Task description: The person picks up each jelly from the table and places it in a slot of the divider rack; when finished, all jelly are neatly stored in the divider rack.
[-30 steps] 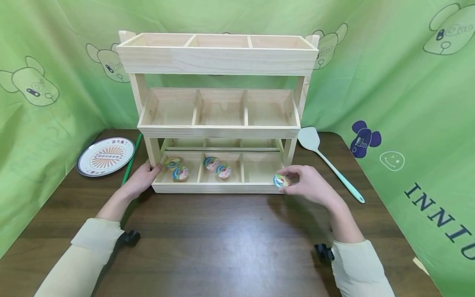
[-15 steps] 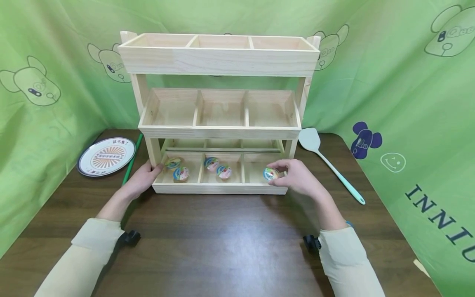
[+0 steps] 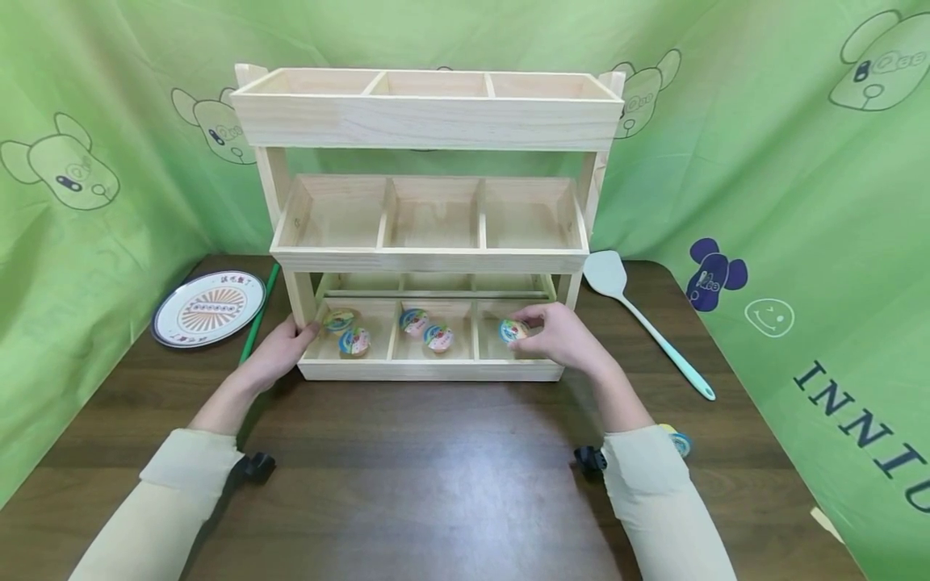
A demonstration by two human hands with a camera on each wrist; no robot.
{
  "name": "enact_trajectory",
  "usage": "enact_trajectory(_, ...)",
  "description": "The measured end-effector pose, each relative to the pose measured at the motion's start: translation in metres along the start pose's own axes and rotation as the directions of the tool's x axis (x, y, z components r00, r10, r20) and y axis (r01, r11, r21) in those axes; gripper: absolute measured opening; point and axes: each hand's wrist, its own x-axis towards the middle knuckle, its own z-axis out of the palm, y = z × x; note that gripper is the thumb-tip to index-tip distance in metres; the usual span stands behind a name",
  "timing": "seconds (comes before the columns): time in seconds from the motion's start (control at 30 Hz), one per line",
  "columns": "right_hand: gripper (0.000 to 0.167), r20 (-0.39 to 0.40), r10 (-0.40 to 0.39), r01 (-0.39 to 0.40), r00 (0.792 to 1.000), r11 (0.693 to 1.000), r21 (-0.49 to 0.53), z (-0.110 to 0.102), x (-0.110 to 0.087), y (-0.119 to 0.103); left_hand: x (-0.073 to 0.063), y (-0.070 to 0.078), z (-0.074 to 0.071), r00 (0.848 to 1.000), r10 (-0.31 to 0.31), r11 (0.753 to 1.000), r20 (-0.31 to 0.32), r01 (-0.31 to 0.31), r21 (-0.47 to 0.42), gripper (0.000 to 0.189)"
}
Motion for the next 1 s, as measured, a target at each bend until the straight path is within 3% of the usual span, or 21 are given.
enact_trajectory(0.5, 0.049, 0.01, 0.061, -0.061, 0.998, 0.998, -0.021, 0.007, 0.019, 0.002, 0.0, 0.0, 0.0, 1.0, -0.001, 1.0, 0.0, 0.001, 0.004, 0.062)
enact_trajectory(0.8, 0.052, 0.015, 0.03, -0.03, 0.999, 0.999, -0.031, 0.014, 0.031, 0.005, 0.001, -0.001, 0.0, 1.0, 0.0, 1.0, -0.01, 0.0, 0.009, 0.06)
enact_trajectory(1.0, 0.051, 0.013, 0.049, -0.048, 0.999, 0.998, -0.035, 0.018, 0.035, 0.003, 0.0, 0.0, 0.001, 1.0, -0.004, 1.0, -0.011, 0.004, 0.005, 0.06)
